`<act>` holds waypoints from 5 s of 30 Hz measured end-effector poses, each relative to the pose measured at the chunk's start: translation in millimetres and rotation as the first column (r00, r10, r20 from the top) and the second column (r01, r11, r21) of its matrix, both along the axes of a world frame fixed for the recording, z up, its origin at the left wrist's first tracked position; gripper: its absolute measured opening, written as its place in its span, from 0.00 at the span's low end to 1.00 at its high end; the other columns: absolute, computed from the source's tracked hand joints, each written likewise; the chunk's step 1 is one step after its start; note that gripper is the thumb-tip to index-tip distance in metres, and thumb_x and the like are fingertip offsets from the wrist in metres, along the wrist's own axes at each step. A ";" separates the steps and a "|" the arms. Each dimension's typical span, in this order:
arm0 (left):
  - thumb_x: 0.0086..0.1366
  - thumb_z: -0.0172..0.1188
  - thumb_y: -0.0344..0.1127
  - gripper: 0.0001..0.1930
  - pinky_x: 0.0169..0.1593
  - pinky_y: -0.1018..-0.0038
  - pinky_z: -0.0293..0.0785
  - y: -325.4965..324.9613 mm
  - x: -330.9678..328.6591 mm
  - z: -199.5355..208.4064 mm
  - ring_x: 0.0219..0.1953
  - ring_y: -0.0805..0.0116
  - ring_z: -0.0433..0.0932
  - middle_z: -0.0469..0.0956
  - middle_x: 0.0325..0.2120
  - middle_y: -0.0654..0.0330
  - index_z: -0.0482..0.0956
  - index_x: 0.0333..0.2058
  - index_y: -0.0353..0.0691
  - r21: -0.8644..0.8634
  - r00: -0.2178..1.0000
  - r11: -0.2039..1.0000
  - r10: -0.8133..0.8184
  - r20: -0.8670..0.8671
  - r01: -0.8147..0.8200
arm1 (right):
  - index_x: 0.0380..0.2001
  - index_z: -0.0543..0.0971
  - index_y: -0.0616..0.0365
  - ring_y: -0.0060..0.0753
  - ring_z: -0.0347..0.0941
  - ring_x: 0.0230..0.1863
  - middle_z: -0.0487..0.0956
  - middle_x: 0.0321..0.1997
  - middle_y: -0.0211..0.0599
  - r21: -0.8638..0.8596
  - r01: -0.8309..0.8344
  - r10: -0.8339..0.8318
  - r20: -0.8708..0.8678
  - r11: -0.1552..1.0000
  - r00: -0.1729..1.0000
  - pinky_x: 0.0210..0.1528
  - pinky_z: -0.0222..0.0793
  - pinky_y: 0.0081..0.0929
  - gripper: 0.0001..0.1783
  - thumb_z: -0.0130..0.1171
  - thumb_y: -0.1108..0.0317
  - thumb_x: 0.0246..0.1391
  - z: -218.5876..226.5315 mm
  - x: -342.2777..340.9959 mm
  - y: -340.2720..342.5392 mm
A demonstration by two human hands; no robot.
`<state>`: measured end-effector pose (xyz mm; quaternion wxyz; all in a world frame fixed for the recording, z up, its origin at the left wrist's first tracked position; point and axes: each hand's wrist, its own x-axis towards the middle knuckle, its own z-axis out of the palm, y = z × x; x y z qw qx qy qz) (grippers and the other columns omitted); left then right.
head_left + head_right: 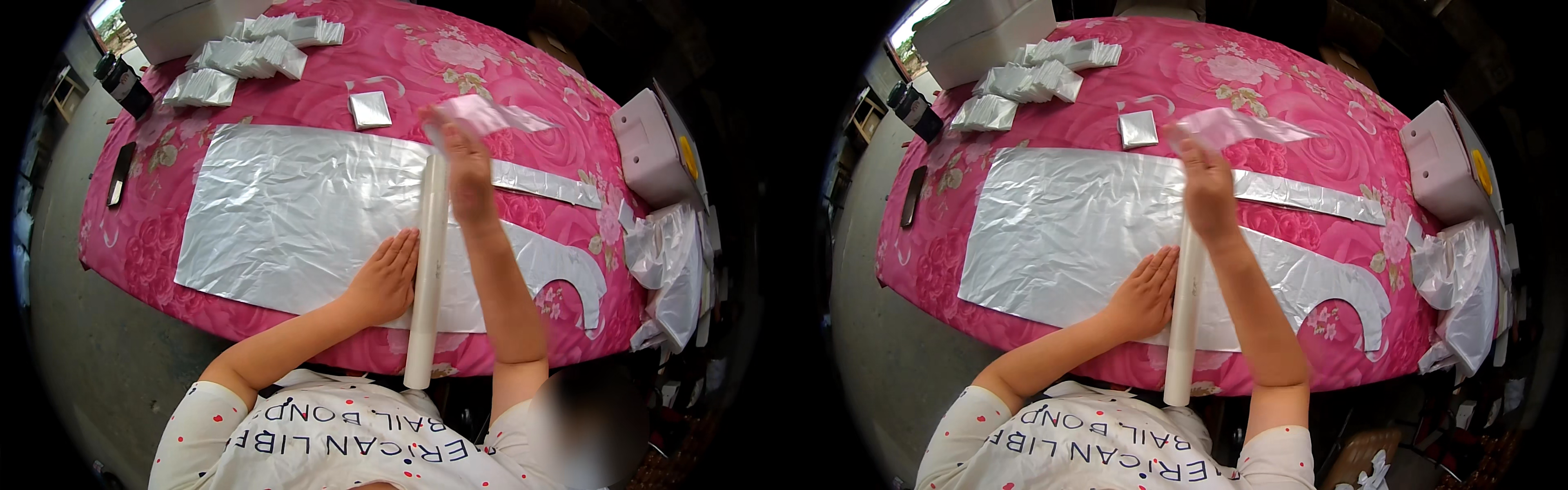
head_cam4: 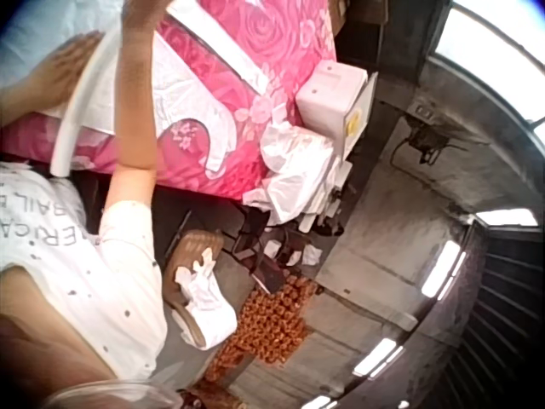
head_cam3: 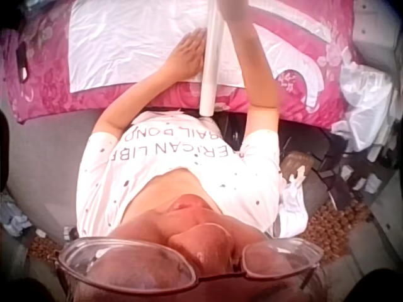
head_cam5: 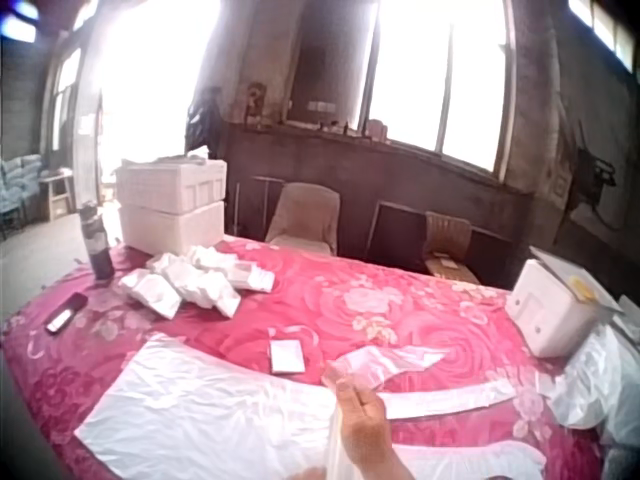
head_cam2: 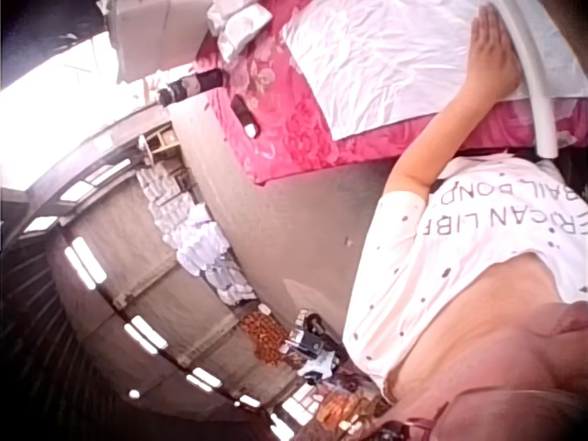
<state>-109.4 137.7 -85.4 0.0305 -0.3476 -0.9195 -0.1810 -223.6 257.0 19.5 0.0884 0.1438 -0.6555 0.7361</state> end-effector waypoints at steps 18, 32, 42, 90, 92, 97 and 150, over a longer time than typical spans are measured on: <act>0.60 0.47 0.37 0.29 0.63 0.64 0.52 -16.3 -41.4 11.6 0.63 0.53 0.54 0.57 0.59 0.44 0.55 0.57 0.25 0.783 0.947 0.599 -0.126 0.295 -0.164 | 0.49 0.71 0.63 0.52 0.61 0.60 0.69 0.55 0.48 0.633 0.104 0.179 -0.367 0.767 0.913 0.60 0.56 0.43 0.23 0.57 0.66 0.49 -26.7 99.1 -10.6; 0.69 0.37 0.49 0.29 0.60 0.69 0.58 -15.7 -107.1 46.2 0.57 0.61 0.64 0.63 0.54 0.47 0.56 0.56 0.26 0.529 0.472 0.054 -0.379 0.796 -0.847 | 0.59 0.63 0.54 0.48 0.45 0.68 0.56 0.66 0.40 0.947 -0.033 0.426 -0.113 0.320 0.898 0.67 0.41 0.43 0.34 0.42 0.44 0.55 -67.3 103.2 60.3; 0.69 0.37 0.48 0.25 0.53 0.71 0.66 -232.5 -15.8 51.1 0.49 0.64 0.72 0.72 0.46 0.50 0.64 0.51 0.31 0.623 0.622 0.009 -0.054 0.781 -0.782 | 0.51 0.70 0.60 0.46 0.62 0.58 0.70 0.55 0.43 0.644 -0.573 0.848 -0.254 0.507 0.465 0.57 0.59 0.40 0.27 0.53 0.52 0.53 -36.0 111.3 -150.7; 0.65 0.45 0.54 0.26 0.30 0.78 0.72 -123.4 68.3 51.6 0.26 0.75 0.73 0.72 0.30 0.60 0.65 0.49 0.37 0.396 0.323 0.432 -0.235 0.917 -0.810 | 0.50 0.59 0.63 0.28 0.72 0.33 0.71 0.34 0.38 -0.485 -0.046 0.350 0.558 0.873 0.752 0.39 0.73 0.28 0.31 0.63 0.66 0.46 -48.5 100.3 -111.4; 0.65 0.45 0.53 0.24 0.29 0.77 0.73 -123.5 69.7 56.5 0.25 0.76 0.73 0.71 0.29 0.61 0.65 0.49 0.38 0.281 0.191 0.520 -0.219 0.957 -0.806 | 0.50 0.59 0.63 0.29 0.72 0.34 0.71 0.34 0.38 -0.517 0.006 0.325 0.547 0.856 0.771 0.39 0.73 0.28 0.32 0.63 0.67 0.46 -54.9 86.0 -95.5; 0.59 0.55 0.53 0.25 0.26 0.77 0.73 -152.8 90.8 46.5 0.22 0.74 0.73 0.72 0.26 0.60 0.68 0.44 0.38 0.173 -0.046 0.615 -0.324 0.945 -0.769 | 0.46 0.66 0.64 0.27 0.73 0.38 0.73 0.36 0.36 -0.397 0.151 0.142 0.620 0.905 0.772 0.41 0.70 0.22 0.25 0.63 0.65 0.47 -77.2 27.4 -29.8; 0.58 0.44 0.58 0.42 0.67 0.61 0.40 -85.2 23.6 8.5 0.66 0.51 0.47 0.50 0.62 0.42 0.53 0.58 0.24 0.039 0.843 0.855 -0.518 0.145 0.518 | 0.28 0.77 0.63 0.23 0.68 0.24 0.74 0.21 0.32 0.737 -0.413 0.067 0.449 0.535 0.891 0.28 0.63 0.25 0.10 0.57 0.66 0.49 -64.8 -89.4 46.5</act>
